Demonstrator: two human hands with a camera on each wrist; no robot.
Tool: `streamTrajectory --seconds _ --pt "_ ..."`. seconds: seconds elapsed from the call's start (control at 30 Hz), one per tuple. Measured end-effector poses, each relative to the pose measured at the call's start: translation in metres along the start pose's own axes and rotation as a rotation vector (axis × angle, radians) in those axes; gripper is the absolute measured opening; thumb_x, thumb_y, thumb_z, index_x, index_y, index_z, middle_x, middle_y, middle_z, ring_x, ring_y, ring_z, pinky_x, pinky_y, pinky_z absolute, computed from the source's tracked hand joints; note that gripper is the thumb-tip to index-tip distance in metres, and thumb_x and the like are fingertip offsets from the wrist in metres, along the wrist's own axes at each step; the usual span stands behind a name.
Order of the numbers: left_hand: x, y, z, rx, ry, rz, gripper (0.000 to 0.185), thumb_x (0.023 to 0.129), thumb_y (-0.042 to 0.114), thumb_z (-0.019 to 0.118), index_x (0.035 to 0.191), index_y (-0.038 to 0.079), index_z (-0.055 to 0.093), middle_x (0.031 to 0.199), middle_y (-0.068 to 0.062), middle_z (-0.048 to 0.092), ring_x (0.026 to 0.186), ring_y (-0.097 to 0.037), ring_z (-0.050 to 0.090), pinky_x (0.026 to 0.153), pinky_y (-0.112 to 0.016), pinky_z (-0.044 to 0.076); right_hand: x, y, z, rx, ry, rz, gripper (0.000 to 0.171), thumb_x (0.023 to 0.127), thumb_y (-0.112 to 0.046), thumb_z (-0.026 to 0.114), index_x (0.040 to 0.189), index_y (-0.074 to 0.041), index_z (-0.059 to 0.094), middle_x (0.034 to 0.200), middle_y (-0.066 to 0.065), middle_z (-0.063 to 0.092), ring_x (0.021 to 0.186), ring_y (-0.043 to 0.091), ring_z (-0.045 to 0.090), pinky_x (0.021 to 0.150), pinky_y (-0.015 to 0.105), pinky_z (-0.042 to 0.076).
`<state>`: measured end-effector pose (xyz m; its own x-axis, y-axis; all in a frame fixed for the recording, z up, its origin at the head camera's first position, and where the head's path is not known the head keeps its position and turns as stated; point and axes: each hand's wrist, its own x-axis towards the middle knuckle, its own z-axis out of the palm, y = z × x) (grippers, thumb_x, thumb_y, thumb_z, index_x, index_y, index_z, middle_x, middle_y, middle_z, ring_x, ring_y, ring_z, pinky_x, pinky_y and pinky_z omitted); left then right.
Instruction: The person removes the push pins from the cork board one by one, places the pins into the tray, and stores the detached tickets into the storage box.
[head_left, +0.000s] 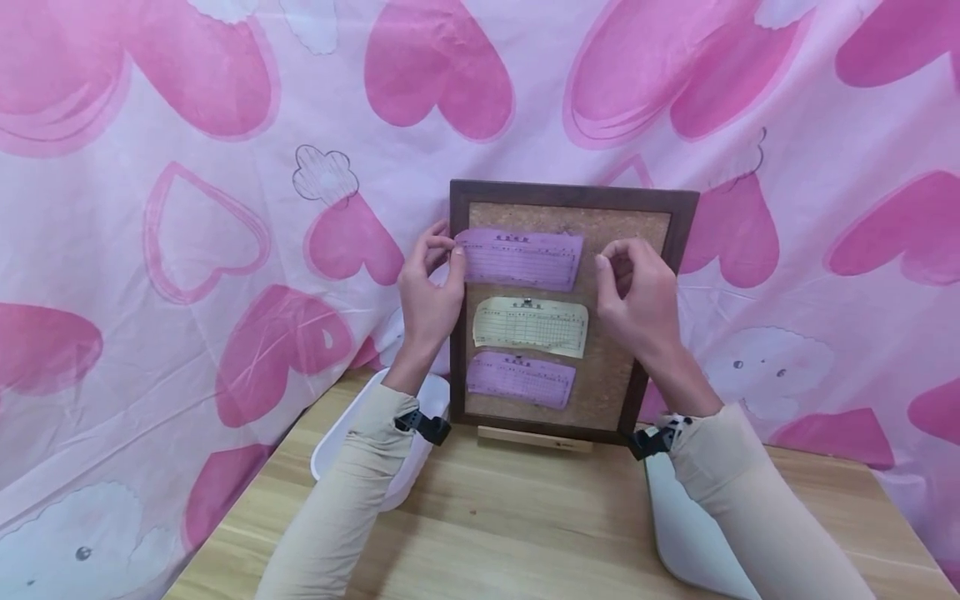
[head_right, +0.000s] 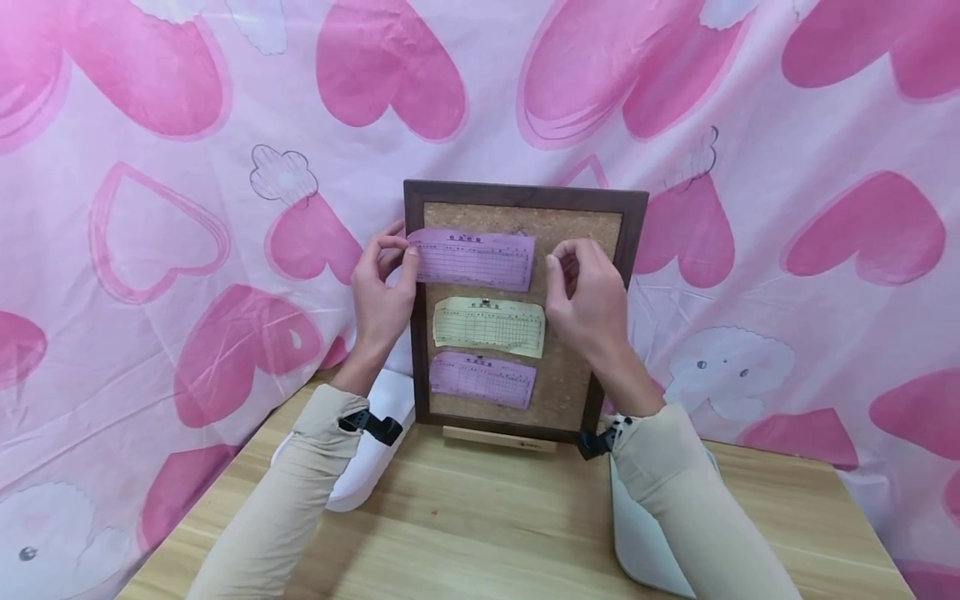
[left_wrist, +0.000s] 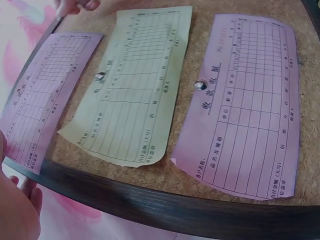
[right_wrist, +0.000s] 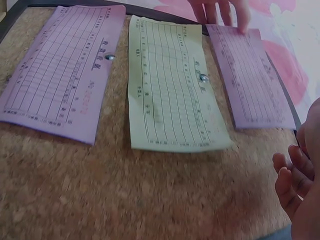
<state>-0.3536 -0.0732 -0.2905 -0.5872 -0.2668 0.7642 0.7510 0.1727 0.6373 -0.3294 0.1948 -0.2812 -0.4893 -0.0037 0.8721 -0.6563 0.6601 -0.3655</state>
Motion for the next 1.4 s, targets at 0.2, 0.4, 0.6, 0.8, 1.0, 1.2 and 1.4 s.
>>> streamTrajectory --seconds 0.2,0.4,0.6,0.8,1.0,1.2,1.4 --pt "-0.003 0.000 -0.008 0.000 0.047 0.033 0.013 0.102 0.002 0.068 0.109 -0.009 0.067 0.142 -0.026 0.065 0.128 -0.036 0.067 0.112 -0.052 0.055 -0.013 0.007 -0.017 -0.006 0.041 0.013 0.016 0.104 -0.013 0.065 0.104 0.003 0.065 0.090 0.014 0.063 0.076 0.012 0.058 0.065 0.017 0.046" --pt "-0.006 -0.012 -0.020 -0.088 0.088 -0.004 0.015 0.103 0.007 0.068 0.114 -0.004 0.066 0.131 -0.015 0.070 0.118 -0.022 0.072 0.110 -0.038 0.055 -0.027 0.017 -0.030 0.005 0.090 0.018 0.015 0.102 -0.009 0.066 0.102 0.006 0.066 0.085 0.014 0.063 0.072 0.005 0.053 0.064 0.017 0.042" --pt "-0.013 -0.011 -0.031 -0.117 0.129 -0.041 0.013 0.104 0.007 0.067 0.114 -0.002 0.065 0.115 -0.006 0.071 0.106 -0.016 0.073 0.106 -0.035 0.057 -0.043 0.025 -0.042 -0.005 0.091 0.062 0.015 0.103 -0.010 0.066 0.103 0.005 0.066 0.088 0.010 0.063 0.077 -0.005 0.056 0.065 0.010 0.043" --pt "-0.021 -0.013 -0.038 -0.152 0.157 -0.047 0.014 0.104 0.006 0.067 0.114 -0.004 0.065 0.102 0.001 0.068 0.098 -0.017 0.069 0.097 -0.031 0.057 -0.057 0.038 -0.052 -0.015 0.091 0.103 0.013 0.103 -0.007 0.068 0.105 0.005 0.068 0.088 0.005 0.064 0.074 -0.009 0.056 0.067 0.006 0.043" --pt "-0.031 -0.022 -0.046 -0.146 0.136 -0.038 0.016 0.104 0.000 0.065 0.118 -0.008 0.069 0.109 -0.006 0.072 0.102 -0.017 0.070 0.094 -0.028 0.055 -0.067 0.043 -0.061 -0.018 0.062 0.153 0.014 0.104 -0.010 0.067 0.105 0.004 0.067 0.085 -0.001 0.063 0.069 -0.008 0.057 0.065 0.007 0.044" --pt "-0.041 -0.028 -0.056 -0.149 0.127 -0.069 0.018 0.104 -0.001 0.064 0.120 -0.008 0.069 0.113 -0.007 0.072 0.109 -0.017 0.070 0.097 -0.025 0.054 -0.087 0.046 -0.074 -0.052 0.028 0.221 0.016 0.105 -0.013 0.066 0.109 0.003 0.066 0.085 -0.004 0.062 0.069 -0.009 0.057 0.067 0.006 0.045" --pt "-0.048 -0.032 -0.064 -0.131 0.102 -0.088 0.019 0.104 -0.001 0.063 0.121 -0.007 0.070 0.112 -0.004 0.070 0.106 -0.017 0.068 0.092 -0.025 0.052 -0.110 0.054 -0.082 -0.094 0.017 0.277 0.015 0.105 -0.012 0.067 0.110 0.003 0.067 0.089 -0.004 0.061 0.072 -0.007 0.055 0.070 0.005 0.044"
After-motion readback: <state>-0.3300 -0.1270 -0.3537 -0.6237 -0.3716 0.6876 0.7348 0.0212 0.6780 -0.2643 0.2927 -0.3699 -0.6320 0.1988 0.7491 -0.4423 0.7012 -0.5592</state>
